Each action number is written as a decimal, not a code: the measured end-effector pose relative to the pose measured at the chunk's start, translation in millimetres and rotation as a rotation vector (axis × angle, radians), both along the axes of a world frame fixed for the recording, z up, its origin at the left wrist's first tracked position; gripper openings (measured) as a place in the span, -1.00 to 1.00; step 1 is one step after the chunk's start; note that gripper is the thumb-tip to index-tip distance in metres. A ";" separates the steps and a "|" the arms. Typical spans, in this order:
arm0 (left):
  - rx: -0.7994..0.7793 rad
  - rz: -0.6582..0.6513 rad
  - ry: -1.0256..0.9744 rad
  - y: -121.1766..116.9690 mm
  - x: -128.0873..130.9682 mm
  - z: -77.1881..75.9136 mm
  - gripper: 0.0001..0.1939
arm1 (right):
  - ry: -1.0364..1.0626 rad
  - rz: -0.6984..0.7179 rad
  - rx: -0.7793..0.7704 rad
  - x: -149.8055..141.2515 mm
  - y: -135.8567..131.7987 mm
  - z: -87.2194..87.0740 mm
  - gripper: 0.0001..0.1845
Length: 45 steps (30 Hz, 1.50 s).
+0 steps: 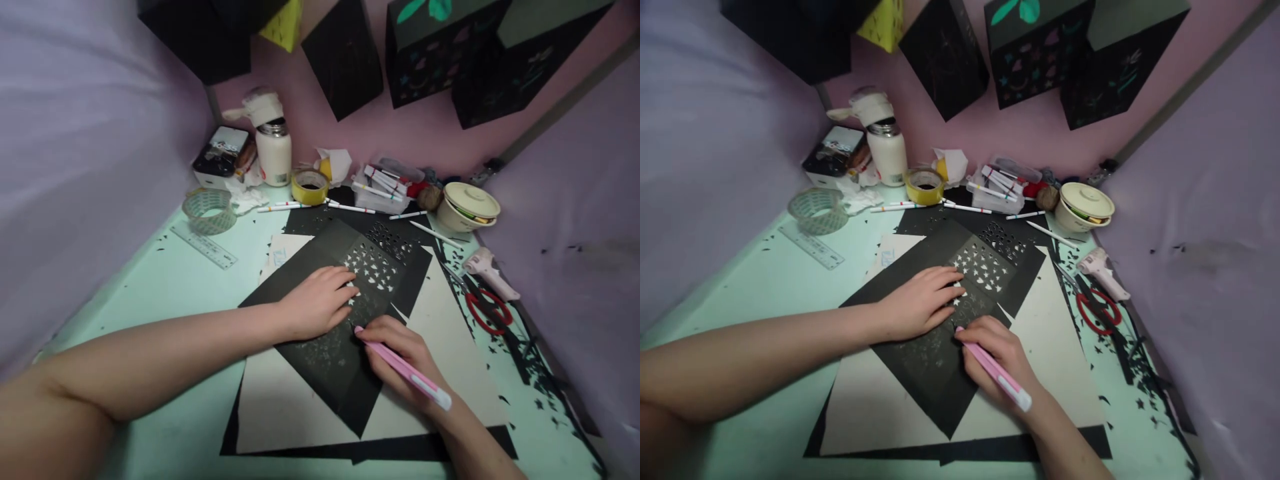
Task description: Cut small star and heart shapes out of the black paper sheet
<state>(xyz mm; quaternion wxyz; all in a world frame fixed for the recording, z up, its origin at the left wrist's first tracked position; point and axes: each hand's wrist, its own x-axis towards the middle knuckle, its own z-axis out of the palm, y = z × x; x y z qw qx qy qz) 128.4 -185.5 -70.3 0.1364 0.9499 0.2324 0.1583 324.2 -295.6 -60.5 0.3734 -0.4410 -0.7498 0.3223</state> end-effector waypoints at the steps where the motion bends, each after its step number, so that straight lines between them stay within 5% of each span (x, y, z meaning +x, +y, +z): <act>1: -0.004 -0.003 -0.004 0.6 0.1 -0.7 -0.67 | -0.001 0.001 -0.004 0.3 0.0 0.4 -0.68; 25: -0.028 0.005 0.007 1.2 -0.6 0.9 -0.66 | -0.066 0.066 0.039 7.5 0.8 0.3 -0.66; 35: -0.046 0.009 -0.001 1.5 0.1 1.0 -0.66 | 0.094 -0.254 -0.033 2.5 -2.9 1.5 -0.83; 41: -0.074 0.021 0.003 1.6 -0.2 -0.2 -0.65 | 0.127 -0.279 -0.399 6.5 4.1 24.2 -0.86; 45: -0.097 0.032 -0.008 2.5 0.2 -0.9 -0.68 | 0.113 -0.156 -0.463 10.5 23.4 35.1 -0.89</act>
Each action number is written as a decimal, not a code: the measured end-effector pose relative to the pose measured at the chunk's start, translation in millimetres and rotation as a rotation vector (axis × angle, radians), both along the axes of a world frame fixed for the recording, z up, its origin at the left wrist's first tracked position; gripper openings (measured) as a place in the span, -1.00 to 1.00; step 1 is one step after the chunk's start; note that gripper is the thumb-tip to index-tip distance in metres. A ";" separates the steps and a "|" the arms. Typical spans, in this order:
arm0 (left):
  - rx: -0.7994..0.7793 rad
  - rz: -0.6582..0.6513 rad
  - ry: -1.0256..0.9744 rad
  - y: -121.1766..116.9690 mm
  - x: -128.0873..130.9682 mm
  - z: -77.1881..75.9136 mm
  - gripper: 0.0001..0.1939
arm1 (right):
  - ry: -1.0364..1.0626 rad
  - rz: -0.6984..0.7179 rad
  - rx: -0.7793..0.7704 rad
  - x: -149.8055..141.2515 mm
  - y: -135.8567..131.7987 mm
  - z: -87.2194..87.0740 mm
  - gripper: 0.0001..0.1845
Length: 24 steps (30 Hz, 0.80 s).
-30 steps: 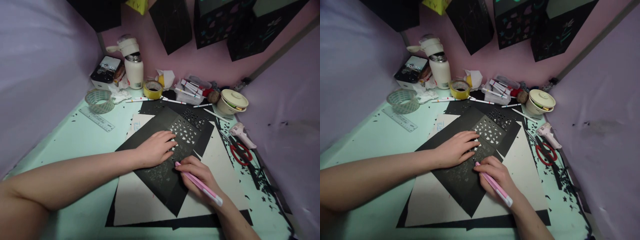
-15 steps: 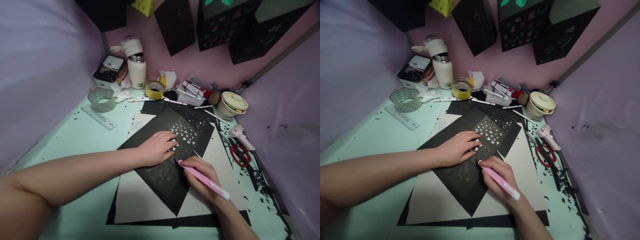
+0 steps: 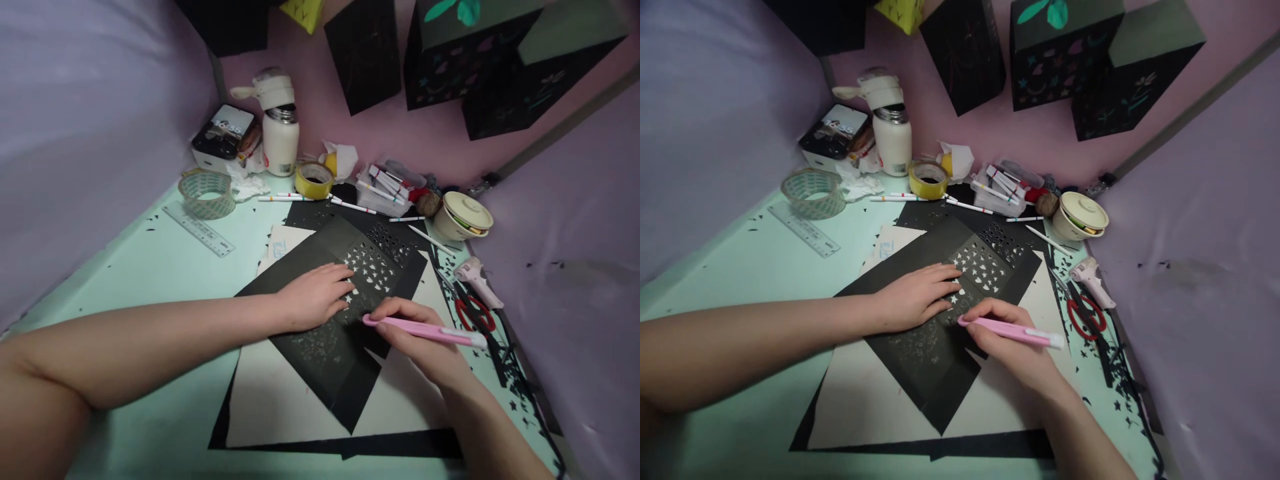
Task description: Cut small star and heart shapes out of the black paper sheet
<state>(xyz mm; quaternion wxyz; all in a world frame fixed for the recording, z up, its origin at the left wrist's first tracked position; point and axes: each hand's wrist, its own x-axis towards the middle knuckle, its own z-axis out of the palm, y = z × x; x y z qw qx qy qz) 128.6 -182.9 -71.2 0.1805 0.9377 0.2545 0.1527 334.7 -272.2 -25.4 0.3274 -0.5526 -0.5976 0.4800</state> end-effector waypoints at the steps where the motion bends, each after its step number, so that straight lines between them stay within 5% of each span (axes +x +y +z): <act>1: -0.004 0.002 -0.004 0.2 0.0 -0.1 -0.68 | -0.020 0.050 0.001 -0.3 6.1 -0.3 -0.90; 11: -0.037 0.016 -0.019 1.0 -0.2 -0.6 -0.67 | -0.095 0.185 0.061 4.3 26.9 -26.0 -0.96; 24: -0.087 0.018 0.014 1.4 -0.3 1.0 -0.67 | -0.127 0.252 0.093 1.4 27.7 -25.1 -0.92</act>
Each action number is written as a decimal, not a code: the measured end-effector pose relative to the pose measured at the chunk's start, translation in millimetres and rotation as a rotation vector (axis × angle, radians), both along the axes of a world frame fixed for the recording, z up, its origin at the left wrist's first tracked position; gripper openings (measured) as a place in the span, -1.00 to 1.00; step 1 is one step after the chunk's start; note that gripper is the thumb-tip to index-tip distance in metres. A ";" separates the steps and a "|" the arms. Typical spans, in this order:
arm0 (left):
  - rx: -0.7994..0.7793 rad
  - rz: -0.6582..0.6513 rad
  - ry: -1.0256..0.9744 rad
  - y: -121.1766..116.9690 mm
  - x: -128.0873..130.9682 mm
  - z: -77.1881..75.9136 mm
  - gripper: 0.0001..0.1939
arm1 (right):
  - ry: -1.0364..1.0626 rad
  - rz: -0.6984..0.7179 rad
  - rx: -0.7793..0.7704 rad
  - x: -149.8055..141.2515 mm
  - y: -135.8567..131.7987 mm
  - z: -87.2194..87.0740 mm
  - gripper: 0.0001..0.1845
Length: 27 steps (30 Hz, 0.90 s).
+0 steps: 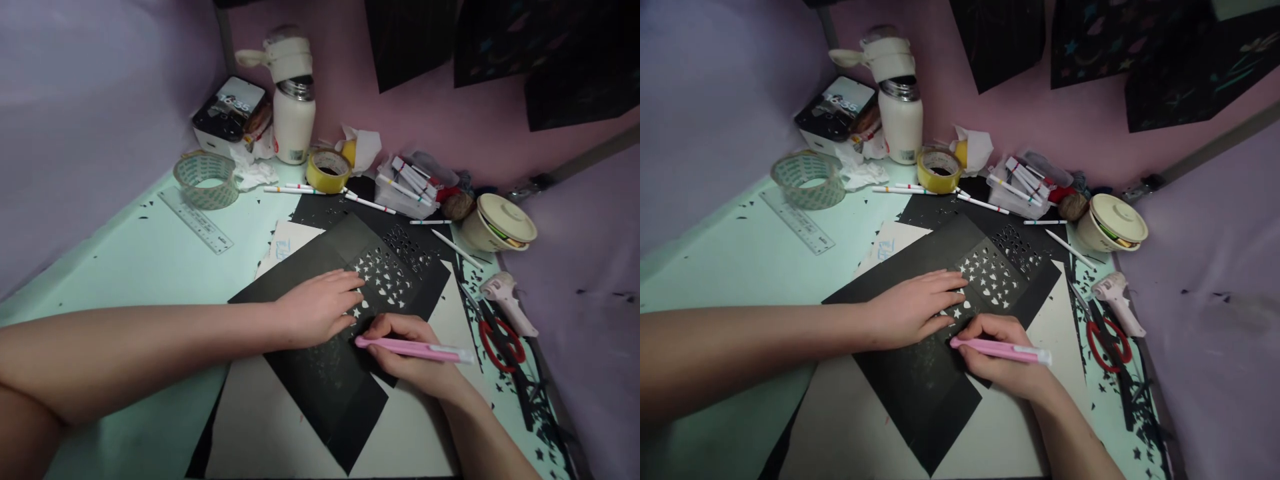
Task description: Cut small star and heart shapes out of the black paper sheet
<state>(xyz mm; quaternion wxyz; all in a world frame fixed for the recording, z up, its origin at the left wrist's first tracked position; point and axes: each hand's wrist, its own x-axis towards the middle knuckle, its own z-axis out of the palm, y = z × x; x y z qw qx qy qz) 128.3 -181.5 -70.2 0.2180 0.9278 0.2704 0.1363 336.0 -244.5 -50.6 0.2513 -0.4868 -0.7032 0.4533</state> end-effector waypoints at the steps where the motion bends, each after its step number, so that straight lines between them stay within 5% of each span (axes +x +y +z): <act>1: 0.001 -0.001 0.006 0.1 0.1 0.2 -0.67 | -0.001 0.001 0.000 0.1 0.0 -0.2 -0.93; 27: 0.008 -0.004 0.022 0.3 0.2 0.8 -0.66 | -0.040 -0.010 -0.006 -4.4 2.2 1.3 -0.91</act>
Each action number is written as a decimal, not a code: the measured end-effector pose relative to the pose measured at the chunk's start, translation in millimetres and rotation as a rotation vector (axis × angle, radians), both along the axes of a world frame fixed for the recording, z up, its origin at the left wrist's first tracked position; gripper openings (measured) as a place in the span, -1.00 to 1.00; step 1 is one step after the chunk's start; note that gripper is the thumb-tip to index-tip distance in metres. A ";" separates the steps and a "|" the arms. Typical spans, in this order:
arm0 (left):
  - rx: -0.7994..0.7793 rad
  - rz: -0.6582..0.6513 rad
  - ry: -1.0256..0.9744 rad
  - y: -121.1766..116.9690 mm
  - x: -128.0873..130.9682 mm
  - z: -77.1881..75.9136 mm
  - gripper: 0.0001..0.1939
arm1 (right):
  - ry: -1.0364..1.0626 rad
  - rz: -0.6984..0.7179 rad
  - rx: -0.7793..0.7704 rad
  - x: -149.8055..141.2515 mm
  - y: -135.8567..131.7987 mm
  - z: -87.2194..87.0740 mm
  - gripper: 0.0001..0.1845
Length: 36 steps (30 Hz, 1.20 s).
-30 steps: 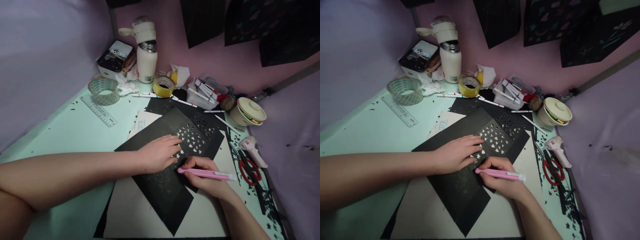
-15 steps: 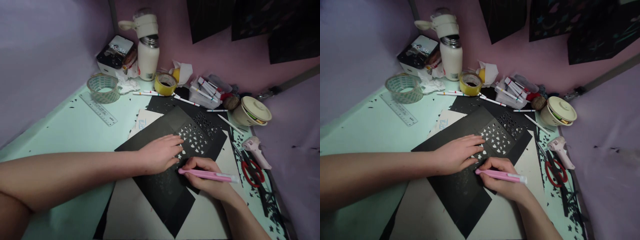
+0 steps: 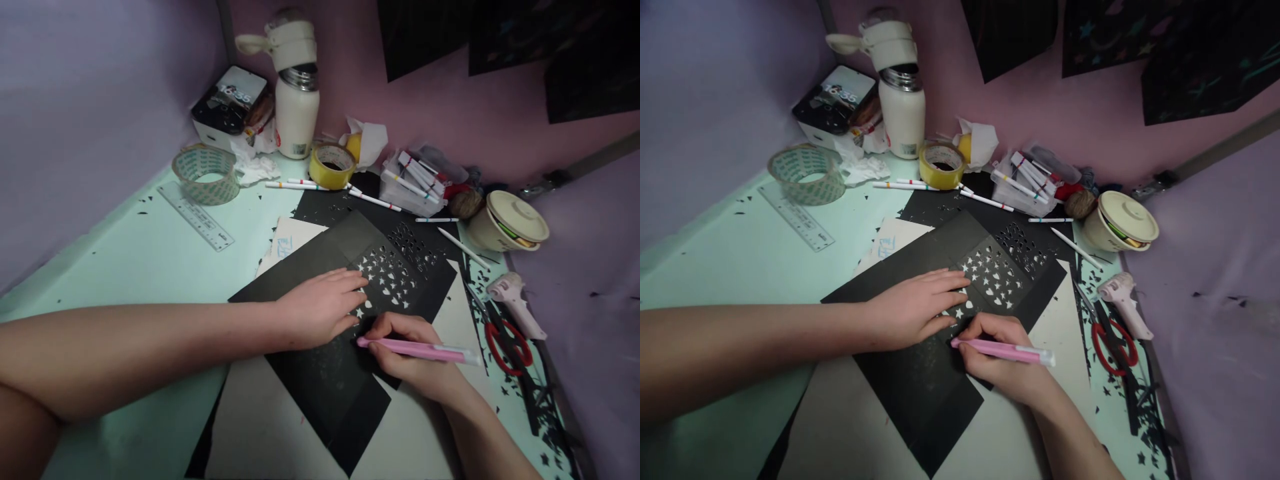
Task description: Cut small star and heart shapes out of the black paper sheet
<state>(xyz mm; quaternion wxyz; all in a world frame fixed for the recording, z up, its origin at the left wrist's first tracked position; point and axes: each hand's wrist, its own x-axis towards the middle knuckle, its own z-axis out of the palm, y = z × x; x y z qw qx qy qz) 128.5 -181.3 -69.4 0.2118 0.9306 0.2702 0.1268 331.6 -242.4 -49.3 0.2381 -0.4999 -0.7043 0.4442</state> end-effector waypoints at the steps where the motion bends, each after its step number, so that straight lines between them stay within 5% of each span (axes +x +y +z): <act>1: -0.002 0.000 -0.001 0.0 -0.1 0.1 -0.66 | -0.004 -0.003 0.000 0.2 0.0 -0.1 -0.91; 36: -0.025 -0.006 0.018 0.4 0.4 2.2 -0.64 | 0.012 -0.012 -0.021 0.0 -2.5 2.6 -0.91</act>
